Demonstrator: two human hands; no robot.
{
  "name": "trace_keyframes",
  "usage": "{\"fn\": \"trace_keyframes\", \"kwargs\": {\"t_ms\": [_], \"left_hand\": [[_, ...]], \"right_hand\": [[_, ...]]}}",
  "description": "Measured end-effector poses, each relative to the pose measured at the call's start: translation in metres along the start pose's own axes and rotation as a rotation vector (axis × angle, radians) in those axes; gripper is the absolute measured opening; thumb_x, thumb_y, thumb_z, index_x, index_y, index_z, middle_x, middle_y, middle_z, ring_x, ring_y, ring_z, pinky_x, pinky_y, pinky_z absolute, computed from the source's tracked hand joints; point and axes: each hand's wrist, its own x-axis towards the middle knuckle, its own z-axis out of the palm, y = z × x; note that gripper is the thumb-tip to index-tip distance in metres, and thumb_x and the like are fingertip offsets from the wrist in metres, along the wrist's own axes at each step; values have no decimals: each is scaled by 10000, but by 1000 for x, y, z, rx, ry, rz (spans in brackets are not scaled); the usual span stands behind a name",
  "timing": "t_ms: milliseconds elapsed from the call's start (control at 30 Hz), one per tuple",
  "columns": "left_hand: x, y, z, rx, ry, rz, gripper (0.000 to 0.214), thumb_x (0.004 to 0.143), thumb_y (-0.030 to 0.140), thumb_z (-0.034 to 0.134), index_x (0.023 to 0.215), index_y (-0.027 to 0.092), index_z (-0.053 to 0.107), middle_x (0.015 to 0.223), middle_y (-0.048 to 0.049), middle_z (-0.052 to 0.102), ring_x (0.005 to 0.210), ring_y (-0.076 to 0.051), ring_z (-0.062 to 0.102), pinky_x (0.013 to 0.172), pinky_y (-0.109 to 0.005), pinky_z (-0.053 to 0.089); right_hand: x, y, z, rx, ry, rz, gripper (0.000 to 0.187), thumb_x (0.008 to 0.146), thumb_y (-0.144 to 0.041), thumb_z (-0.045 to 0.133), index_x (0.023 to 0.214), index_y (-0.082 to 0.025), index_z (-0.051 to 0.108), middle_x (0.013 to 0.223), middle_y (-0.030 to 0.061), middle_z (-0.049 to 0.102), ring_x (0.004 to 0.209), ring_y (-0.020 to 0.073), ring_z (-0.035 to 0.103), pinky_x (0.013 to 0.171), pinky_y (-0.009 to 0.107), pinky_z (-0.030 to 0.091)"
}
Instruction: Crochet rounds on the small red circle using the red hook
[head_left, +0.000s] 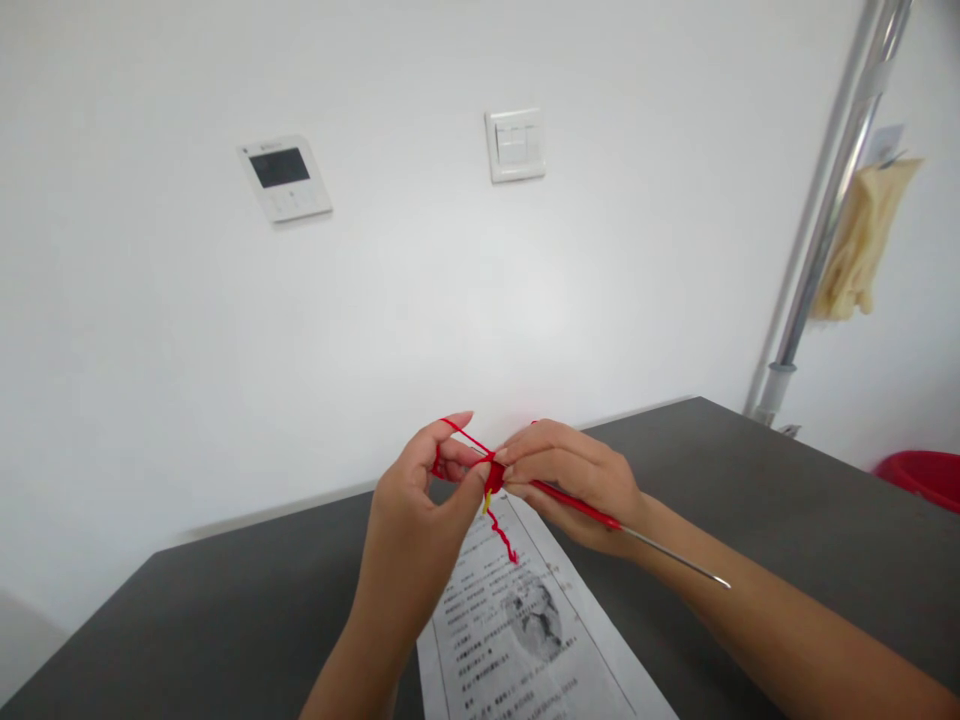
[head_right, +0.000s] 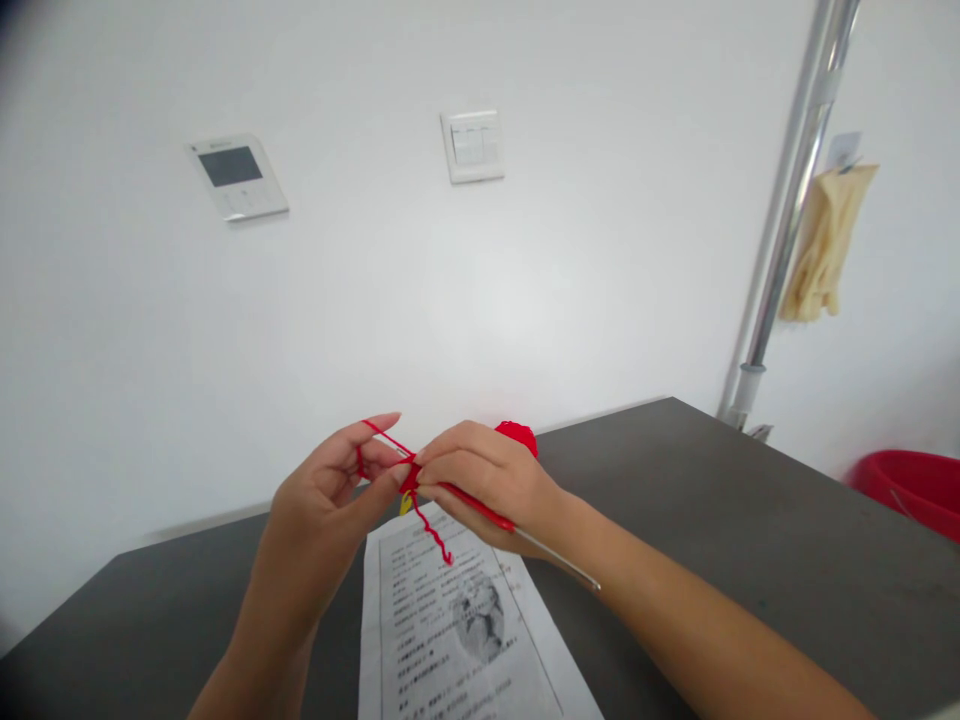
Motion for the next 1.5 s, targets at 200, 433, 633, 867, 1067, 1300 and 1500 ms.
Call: {"fn": "trace_keyframes", "kwargs": {"t_ms": [200, 433, 633, 867, 1067, 1300, 1500], "left_hand": [[5, -5, 2, -191, -58, -65, 456, 798, 275, 717, 1228, 171, 604, 791, 32, 673, 761, -155, 623, 772, -316, 497], [11, -6, 3, -216, -48, -73, 451, 763, 239, 719, 1192, 143, 616, 760, 32, 671, 728, -149, 619, 756, -314, 494], [12, -5, 3, -154, 7, -22, 415, 759, 223, 707, 1161, 147, 638, 725, 40, 655, 706, -148, 602, 735, -307, 478], [11, -6, 2, -151, 4, 2, 393, 774, 214, 704, 1158, 157, 646, 726, 43, 653, 703, -138, 596, 733, -292, 475], [11, -5, 2, -173, -1, -2, 391, 774, 208, 710, 1156, 153, 648, 719, 45, 655, 696, -134, 596, 727, -286, 479], [10, -4, 2, -394, -25, -80, 487, 714, 200, 787, 1177, 134, 652, 702, 41, 656, 672, -119, 602, 682, -263, 502], [14, -7, 4, -672, -91, -217, 505, 612, 192, 865, 1097, 139, 734, 678, 26, 664, 638, -99, 593, 659, -233, 492]], "right_hand": [[-3, 0, 2, -89, 35, -24, 126, 939, -109, 625, 1055, -155, 639, 993, 105, 705, 956, 175, 693, 838, 334, 627], [-3, 3, 3, -143, -13, -85, 142, 937, -130, 624, 1078, -116, 630, 1004, 131, 685, 956, 196, 677, 801, 344, 631], [0, 0, 0, -145, -99, -86, 221, 915, -79, 566, 1132, -73, 607, 1075, 178, 660, 1039, 226, 659, 883, 367, 618], [-1, 0, 1, -168, -82, -87, 214, 926, -58, 543, 1129, -74, 609, 1071, 176, 673, 1043, 215, 661, 875, 342, 619], [-1, -1, 2, -173, -88, -88, 198, 930, -56, 542, 1111, -63, 619, 1066, 180, 678, 1046, 217, 660, 871, 349, 622], [-1, 3, 1, -61, -32, -94, 222, 975, -104, 552, 1191, -110, 604, 1111, 163, 698, 1110, 207, 668, 947, 379, 604], [0, 2, -2, 9, 24, -68, 208, 992, -154, 552, 1185, -138, 630, 1096, 144, 721, 1077, 196, 697, 939, 370, 613]]}}
